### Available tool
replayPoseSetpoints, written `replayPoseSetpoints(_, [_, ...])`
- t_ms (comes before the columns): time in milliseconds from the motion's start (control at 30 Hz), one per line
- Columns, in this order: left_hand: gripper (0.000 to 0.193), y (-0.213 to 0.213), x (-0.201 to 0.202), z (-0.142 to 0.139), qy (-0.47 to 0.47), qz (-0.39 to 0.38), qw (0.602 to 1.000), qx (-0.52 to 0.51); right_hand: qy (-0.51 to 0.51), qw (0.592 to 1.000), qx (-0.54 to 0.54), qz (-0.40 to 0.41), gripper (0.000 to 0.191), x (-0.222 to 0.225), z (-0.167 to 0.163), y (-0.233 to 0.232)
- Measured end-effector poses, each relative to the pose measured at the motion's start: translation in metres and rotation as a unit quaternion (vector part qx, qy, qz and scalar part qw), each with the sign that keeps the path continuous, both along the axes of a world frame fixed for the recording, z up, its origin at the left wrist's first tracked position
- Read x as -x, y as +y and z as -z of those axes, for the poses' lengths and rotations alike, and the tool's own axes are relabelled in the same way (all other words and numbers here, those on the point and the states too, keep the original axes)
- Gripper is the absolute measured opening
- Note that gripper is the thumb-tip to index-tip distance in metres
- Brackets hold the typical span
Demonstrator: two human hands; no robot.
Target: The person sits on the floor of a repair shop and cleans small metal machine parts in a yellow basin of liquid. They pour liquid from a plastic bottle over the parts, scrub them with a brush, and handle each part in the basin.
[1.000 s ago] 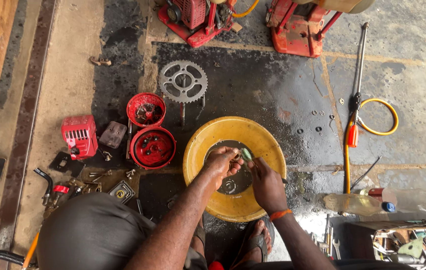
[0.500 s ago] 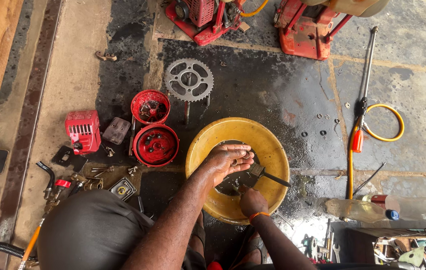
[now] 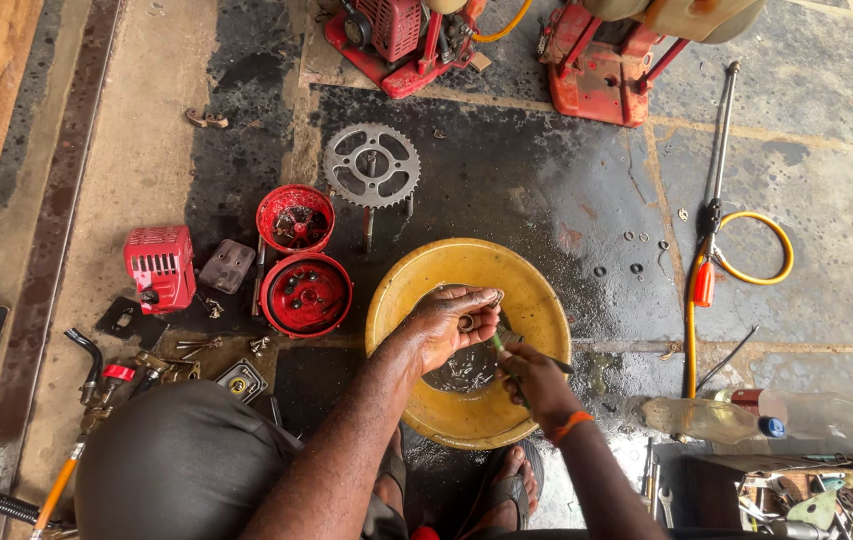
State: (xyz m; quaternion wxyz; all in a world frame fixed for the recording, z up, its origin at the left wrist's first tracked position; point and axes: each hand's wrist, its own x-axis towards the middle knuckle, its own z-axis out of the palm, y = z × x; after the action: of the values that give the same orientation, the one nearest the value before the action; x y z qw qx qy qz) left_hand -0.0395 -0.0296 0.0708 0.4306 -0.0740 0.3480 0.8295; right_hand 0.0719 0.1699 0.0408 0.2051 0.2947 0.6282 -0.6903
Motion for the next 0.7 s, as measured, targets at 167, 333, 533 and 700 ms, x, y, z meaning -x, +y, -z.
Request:
replayPoseSetpoints(167, [0.012,0.008,0.001,0.010,-0.022,-0.012,1.000,0.004,0.067,0.997,-0.017,0.023,0.029,-0.020,-0.105,-0.012])
replayPoseSetpoints(333, [0.009,0.014,-0.006,0.011,-0.027,0.008,1.000,0.004,0.132,0.943,-0.303,-0.040,0.029,-0.030,-0.132,-0.048])
replayPoseSetpoints(533, [0.020,0.011,-0.011,0.007,-0.046,0.002,0.999,0.011,0.248,0.839,-0.482,-0.044,0.030,-0.027,-0.129,-0.070])
replayPoseSetpoints(700, [0.026,0.013,-0.012,0.006,-0.056,-0.007,0.998,0.013,0.253,0.844,-0.471,-0.037,0.028,-0.024,-0.125,-0.072])
